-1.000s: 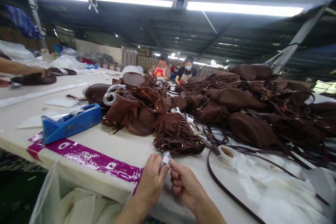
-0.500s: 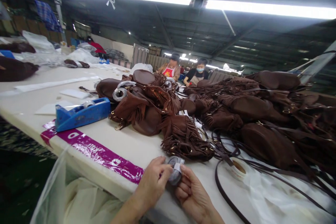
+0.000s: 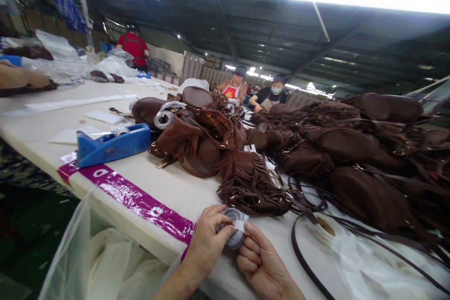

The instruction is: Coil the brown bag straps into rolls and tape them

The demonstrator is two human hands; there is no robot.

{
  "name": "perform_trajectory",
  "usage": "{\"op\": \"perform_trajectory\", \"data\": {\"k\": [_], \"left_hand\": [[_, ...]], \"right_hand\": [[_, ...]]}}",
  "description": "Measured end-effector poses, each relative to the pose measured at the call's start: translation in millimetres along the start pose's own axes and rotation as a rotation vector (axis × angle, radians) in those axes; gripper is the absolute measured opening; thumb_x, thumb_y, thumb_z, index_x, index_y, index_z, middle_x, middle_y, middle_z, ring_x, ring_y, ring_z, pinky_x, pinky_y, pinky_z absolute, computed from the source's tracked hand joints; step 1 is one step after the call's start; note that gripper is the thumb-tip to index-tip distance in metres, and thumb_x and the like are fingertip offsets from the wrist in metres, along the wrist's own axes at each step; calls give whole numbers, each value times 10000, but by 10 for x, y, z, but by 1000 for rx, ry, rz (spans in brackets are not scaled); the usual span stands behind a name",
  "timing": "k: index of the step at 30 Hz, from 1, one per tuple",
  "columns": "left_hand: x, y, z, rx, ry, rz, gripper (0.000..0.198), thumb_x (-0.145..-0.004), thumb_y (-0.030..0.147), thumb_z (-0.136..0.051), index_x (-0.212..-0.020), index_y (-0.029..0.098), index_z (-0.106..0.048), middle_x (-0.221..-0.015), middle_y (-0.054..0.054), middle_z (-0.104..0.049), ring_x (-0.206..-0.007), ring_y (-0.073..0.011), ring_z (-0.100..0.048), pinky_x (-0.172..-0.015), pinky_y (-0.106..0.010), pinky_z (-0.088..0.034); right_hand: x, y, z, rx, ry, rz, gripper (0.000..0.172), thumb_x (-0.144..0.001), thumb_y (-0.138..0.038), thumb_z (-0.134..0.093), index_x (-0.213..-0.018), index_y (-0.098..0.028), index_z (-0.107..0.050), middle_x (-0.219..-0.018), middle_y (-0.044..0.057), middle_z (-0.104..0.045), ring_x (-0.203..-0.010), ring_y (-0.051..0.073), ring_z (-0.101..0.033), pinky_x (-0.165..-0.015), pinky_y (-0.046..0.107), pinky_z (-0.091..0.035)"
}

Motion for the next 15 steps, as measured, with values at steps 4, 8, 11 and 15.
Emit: {"op": "perform_trajectory", "data": {"k": [4,8,11,15], "left_hand": [[61,26,-24,-139,36,-179,248,-777,130,-557,-879,229,-760,-1190,-94,-659,-1191,-295,-507,-1053,-483,-370],[226,15,-129,-336,25,-446,422,-851,100,-432,-1199,185,-653,-1266,-121,-617,-1222,-288,-501,-1052,-489,-392],[305,22,-140,-440,31,-569,435,-851,117,-458,-1267,133,-585,-1266,-157,-605,-1207,-292,-518,-1037,-466,-424],[282,57,-3,-543,99,-635,310,-842,162,-529,-1134,107,-616,-1146,-183,-637,-1110,-292,-571,-974,-437,-485]], "right_hand": [[-14,31,-40,3,69,40,555,-408,-215,-934,-608,-188,-416,-417,-191,-193,-333,-26,-131,-318,109,-113],[1,79,-64,94,128,115,566,-361,-313,-945,-617,-181,-458,-399,-178,-254,-340,-21,-144,-321,114,-123],[10,131,-114,225,123,215,535,-406,-405,-923,-653,-172,-510,-418,-144,-344,-350,-5,-212,-333,125,-156],[-13,201,-221,476,53,320,524,-488,-525,-865,-723,-161,-570,-504,-81,-471,-415,37,-355,-370,152,-217]]}}
Point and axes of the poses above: each hand's wrist, its own x-axis away from the middle knuckle, its own z-axis out of the back of the hand, y = z × x, the point moved 3 cm from there along -x, towards the middle knuckle
